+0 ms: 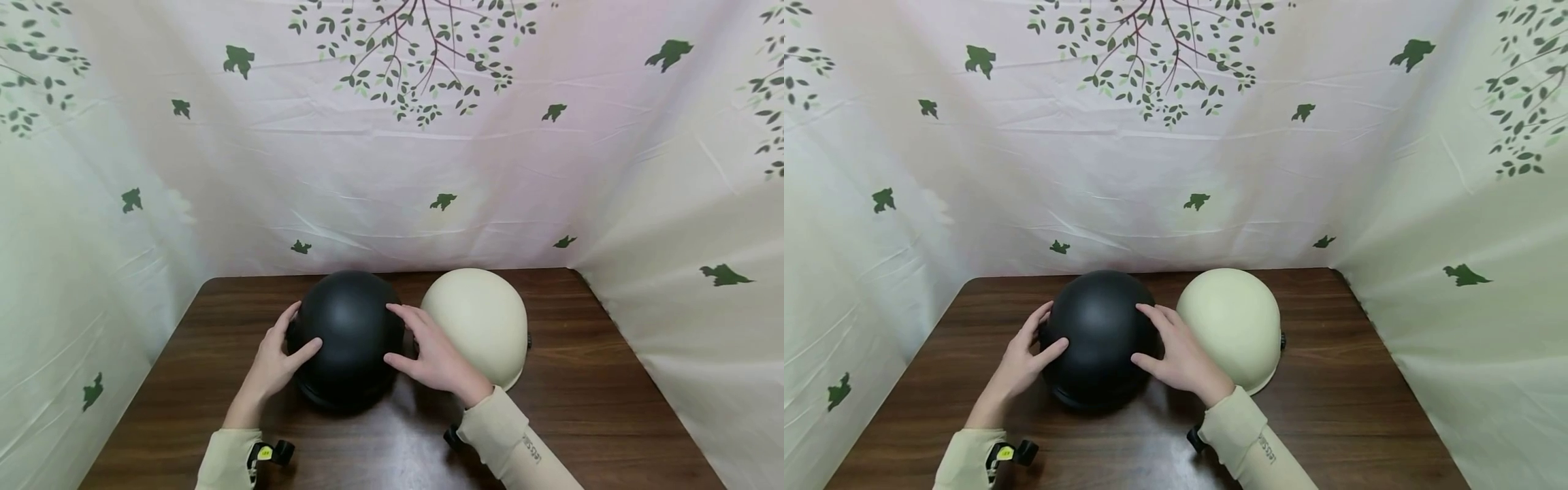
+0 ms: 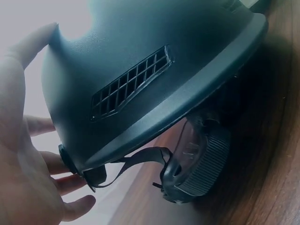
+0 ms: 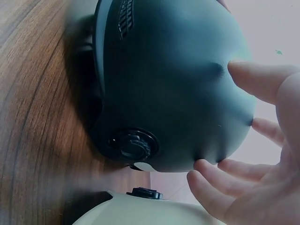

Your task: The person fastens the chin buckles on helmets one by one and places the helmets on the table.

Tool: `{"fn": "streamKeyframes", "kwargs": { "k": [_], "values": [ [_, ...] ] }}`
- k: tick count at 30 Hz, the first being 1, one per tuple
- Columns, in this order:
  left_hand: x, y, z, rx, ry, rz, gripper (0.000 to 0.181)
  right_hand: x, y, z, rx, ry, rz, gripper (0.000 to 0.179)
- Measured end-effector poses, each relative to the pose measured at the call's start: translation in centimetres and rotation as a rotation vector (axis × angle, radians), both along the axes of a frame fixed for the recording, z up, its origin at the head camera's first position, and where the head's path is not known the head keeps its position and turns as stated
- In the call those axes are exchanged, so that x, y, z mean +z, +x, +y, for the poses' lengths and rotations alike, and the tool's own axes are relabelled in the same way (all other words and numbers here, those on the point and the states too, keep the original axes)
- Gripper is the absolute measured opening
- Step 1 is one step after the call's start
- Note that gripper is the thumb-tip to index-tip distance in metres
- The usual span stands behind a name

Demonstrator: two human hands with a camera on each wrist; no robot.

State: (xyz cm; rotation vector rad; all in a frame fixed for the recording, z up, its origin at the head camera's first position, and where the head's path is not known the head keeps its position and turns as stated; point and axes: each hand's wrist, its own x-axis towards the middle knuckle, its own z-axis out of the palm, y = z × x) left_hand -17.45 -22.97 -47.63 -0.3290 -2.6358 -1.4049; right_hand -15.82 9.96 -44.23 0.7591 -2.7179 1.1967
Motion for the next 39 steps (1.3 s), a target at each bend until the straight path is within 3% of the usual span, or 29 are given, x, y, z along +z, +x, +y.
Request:
{"fn": "streamKeyframes", "kwargs": {
  "k": [8,18,25,33,39],
  "values": [
    [-0.3,-0.1,0.4,0.005,0.008,-0.008,0.087,-0.1,-0.2,-0.1,-0.032,0.057,0.045,0.082],
    [0.6,0.1,2.2,-0.025,-0.121,0.039,0.102,0.2,-0.2,-0.6,-0.023,0.093,-0.019,0.071],
    [1.1,0.3,3.4,-0.026,-0.164,0.113,0.096,0.1,-0.5,-0.6,-0.004,0.073,-0.026,0.07],
    [1.4,0.0,3.7,-0.008,-0.171,0.088,0.097,0.2,-0.6,-0.2,0.002,-0.012,0.013,0.054],
    [1.5,-0.4,3.7,0.002,-0.192,0.079,0.098,1.1,-0.3,0.4,-0.011,-0.067,0.038,0.049]
  ]
}}
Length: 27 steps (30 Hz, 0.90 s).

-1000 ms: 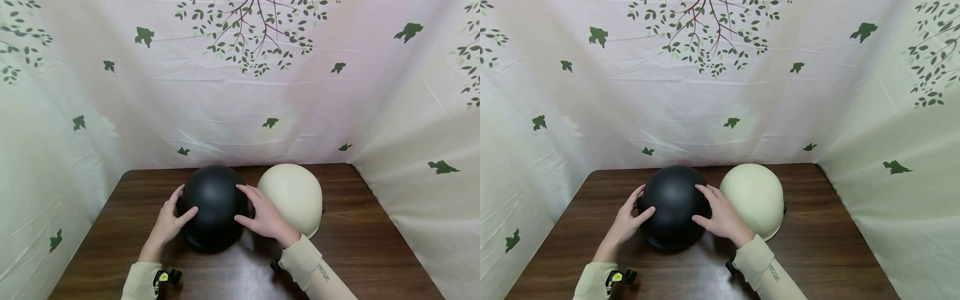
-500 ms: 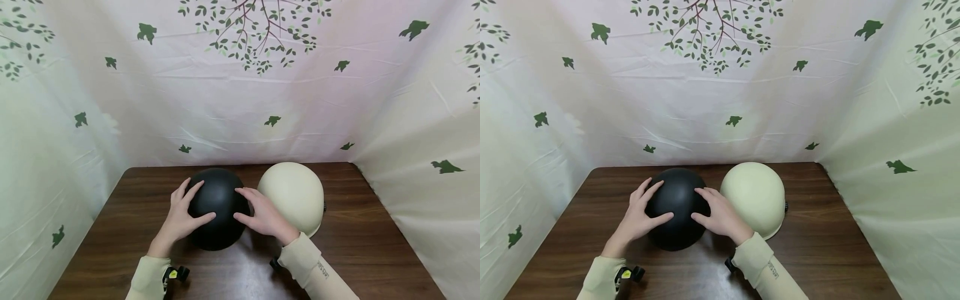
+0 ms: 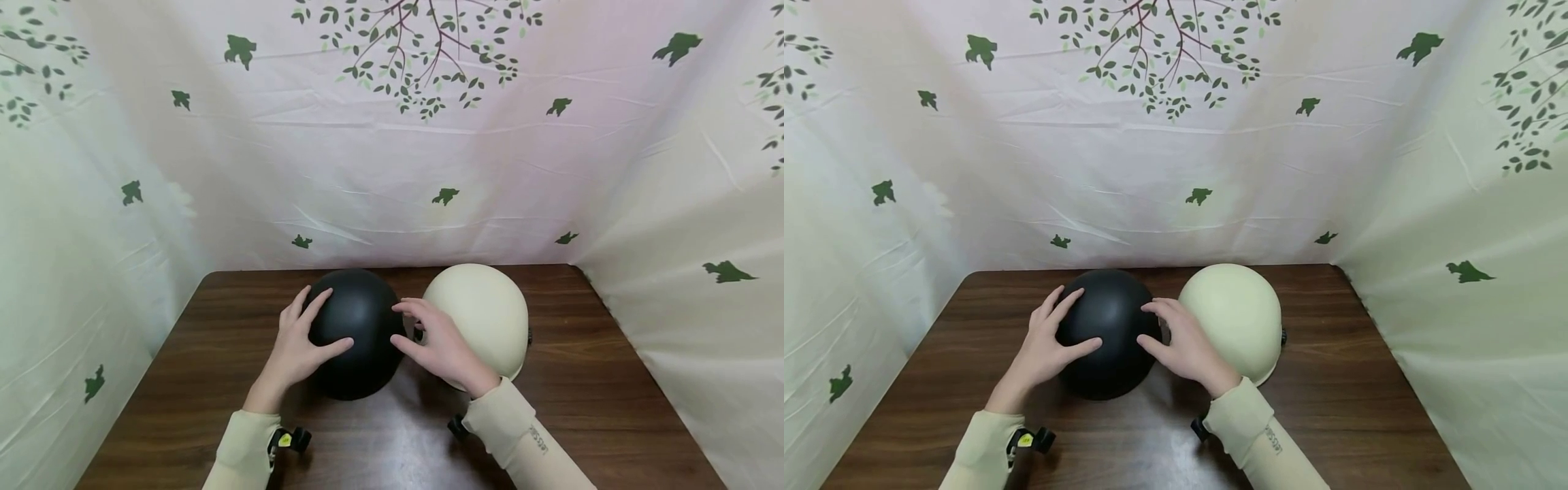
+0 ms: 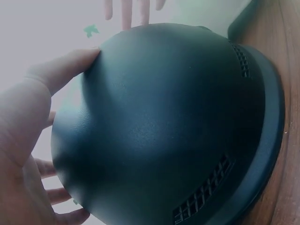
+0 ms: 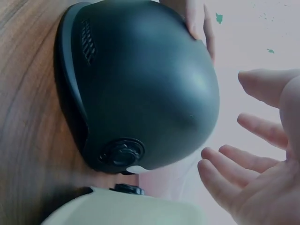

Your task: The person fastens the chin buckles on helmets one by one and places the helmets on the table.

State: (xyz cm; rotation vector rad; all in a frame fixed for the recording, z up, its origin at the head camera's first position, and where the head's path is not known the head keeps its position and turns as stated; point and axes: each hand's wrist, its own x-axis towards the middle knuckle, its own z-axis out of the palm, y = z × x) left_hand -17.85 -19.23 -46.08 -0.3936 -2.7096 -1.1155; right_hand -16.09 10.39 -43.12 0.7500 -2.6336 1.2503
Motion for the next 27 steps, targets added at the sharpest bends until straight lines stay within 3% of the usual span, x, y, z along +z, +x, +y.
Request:
{"fn": "streamKeyframes", "kwargs": {
  "k": [7,19,27],
  "values": [
    [0.2,-0.7,0.0,0.008,-0.035,0.01,0.099,1.2,0.2,1.3,-0.039,-0.091,0.061,0.039],
    [0.4,-1.0,0.0,0.036,-0.084,-0.006,0.101,1.5,0.9,3.4,-0.075,-0.114,0.173,0.036],
    [1.1,-0.6,0.7,0.037,-0.135,-0.021,0.102,2.4,0.7,6.0,-0.134,-0.086,0.348,0.041]
  ]
}}
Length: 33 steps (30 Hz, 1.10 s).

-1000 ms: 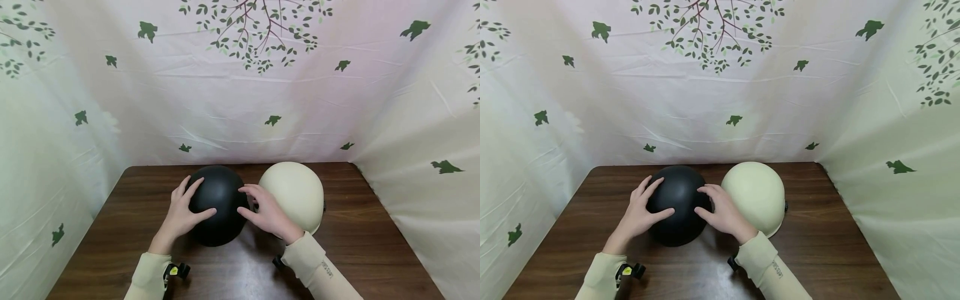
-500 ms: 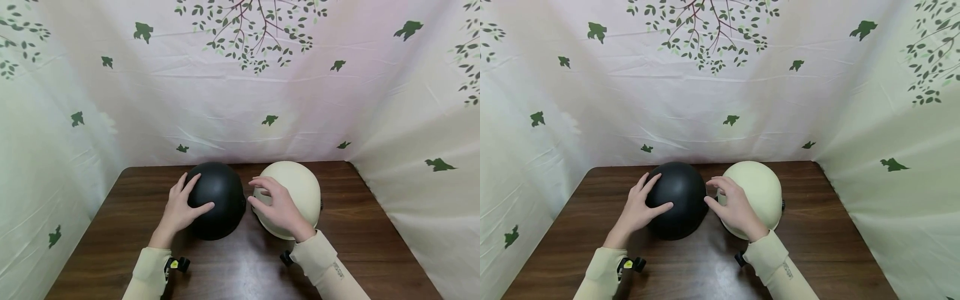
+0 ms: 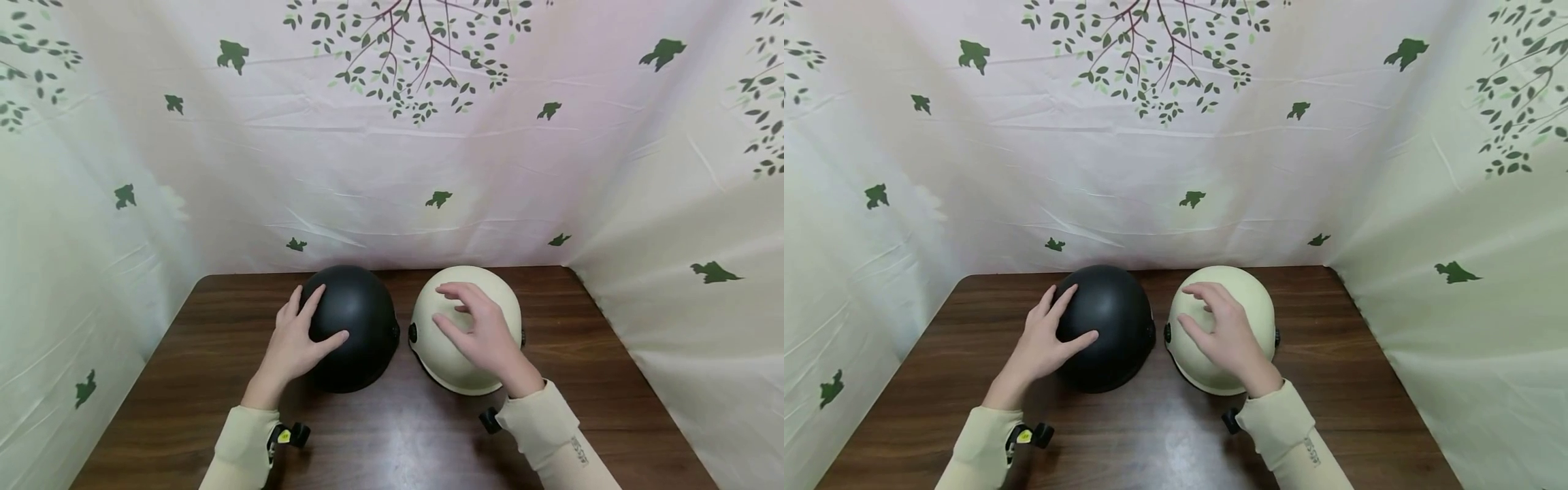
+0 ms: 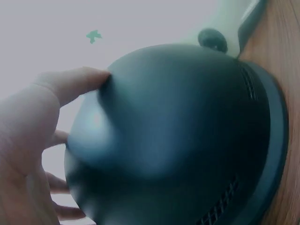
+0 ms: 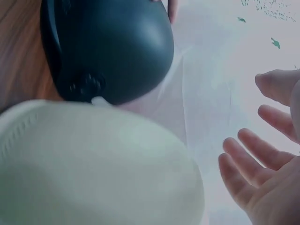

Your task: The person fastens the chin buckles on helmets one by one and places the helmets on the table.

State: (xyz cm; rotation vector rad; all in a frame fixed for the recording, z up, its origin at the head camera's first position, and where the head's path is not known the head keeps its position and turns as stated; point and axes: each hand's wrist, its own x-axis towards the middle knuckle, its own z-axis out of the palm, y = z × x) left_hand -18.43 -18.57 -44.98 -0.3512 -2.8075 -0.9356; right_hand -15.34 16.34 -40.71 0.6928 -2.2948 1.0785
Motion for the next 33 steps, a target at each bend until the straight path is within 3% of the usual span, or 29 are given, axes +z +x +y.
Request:
{"fn": "streamKeyframes", "kwargs": {
  "k": [4,8,13,17,20,23,27,30,33],
  "values": [
    [0.2,0.6,0.4,0.024,0.006,0.037,0.099,0.2,-0.4,1.4,-0.054,0.054,0.101,0.041],
    [0.3,1.5,1.4,0.05,0.079,0.171,0.09,0.1,-0.6,2.9,-0.112,0.105,0.137,0.043],
    [0.9,2.5,3.8,0.01,0.269,0.426,0.072,-0.3,-0.8,4.7,-0.176,0.155,0.04,0.048],
    [1.2,3.2,6.0,-0.092,0.34,0.517,0.062,-0.9,-0.9,5.7,-0.198,0.201,-0.079,0.052],
    [0.9,3.7,7.9,-0.16,0.352,0.488,0.061,-1.3,-0.9,6.1,-0.204,0.225,-0.129,0.052],
    [0.1,4.4,9.8,-0.231,0.377,0.402,0.062,-1.5,-0.9,6.2,-0.213,0.238,-0.147,0.051],
    [-1.2,4.9,11.8,-0.293,0.421,0.182,0.063,-1.7,-0.9,6.5,-0.232,0.248,-0.181,0.051],
    [-2.2,4.8,12.9,-0.292,0.432,0.007,0.067,-1.8,-0.9,6.6,-0.246,0.25,-0.206,0.051],
    [-3.0,4.4,13.8,-0.291,0.428,-0.104,0.075,-2.0,-1.0,6.8,-0.253,0.247,-0.211,0.052]
  ]
}}
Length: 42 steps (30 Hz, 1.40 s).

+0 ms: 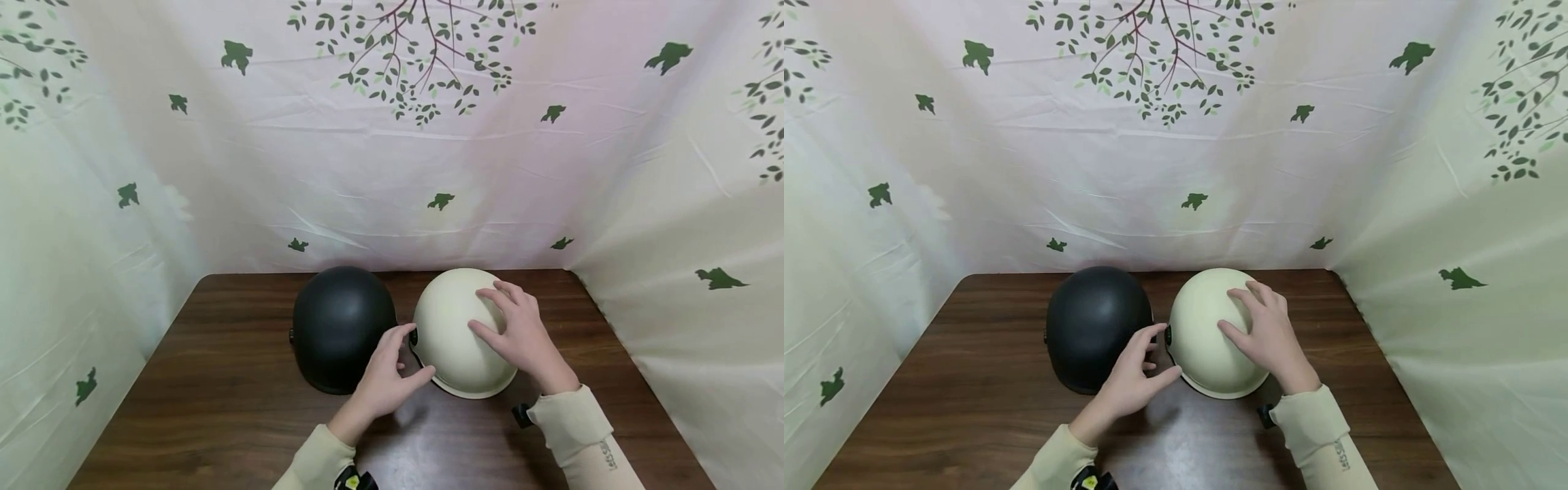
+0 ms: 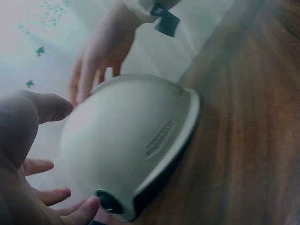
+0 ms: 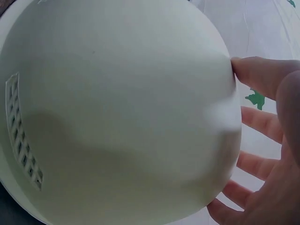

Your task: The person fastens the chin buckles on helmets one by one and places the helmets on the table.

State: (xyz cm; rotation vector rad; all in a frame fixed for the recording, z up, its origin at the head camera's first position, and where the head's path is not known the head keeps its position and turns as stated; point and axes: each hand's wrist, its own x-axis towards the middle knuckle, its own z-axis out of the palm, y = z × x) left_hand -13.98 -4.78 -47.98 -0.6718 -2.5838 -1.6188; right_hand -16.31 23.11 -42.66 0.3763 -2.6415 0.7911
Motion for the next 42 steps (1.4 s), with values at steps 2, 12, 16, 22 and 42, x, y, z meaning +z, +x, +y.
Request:
{"fn": "streamKeyframes", "kwargs": {
  "k": [2,12,16,22,42],
  "values": [
    [-0.5,-0.2,0.6,-0.014,-0.01,-0.033,0.08,0.0,0.0,0.1,-0.001,-0.003,0.007,0.052],
    [-2.4,-1.1,2.4,-0.021,0.042,-0.173,0.098,0.0,-0.1,0.1,-0.008,-0.013,0.016,0.053],
    [-2.8,-1.6,2.7,-0.02,0.121,-0.22,0.1,0.1,-0.1,0.0,-0.01,-0.016,0.016,0.054],
    [-3.2,-2.0,3.0,-0.016,0.18,-0.246,0.101,0.1,0.0,0.0,-0.017,-0.009,0.018,0.054],
    [-3.3,-1.3,3.4,0.043,0.298,-0.239,0.09,-0.4,-0.4,0.3,-0.02,0.0,0.034,0.055]
  ]
}}
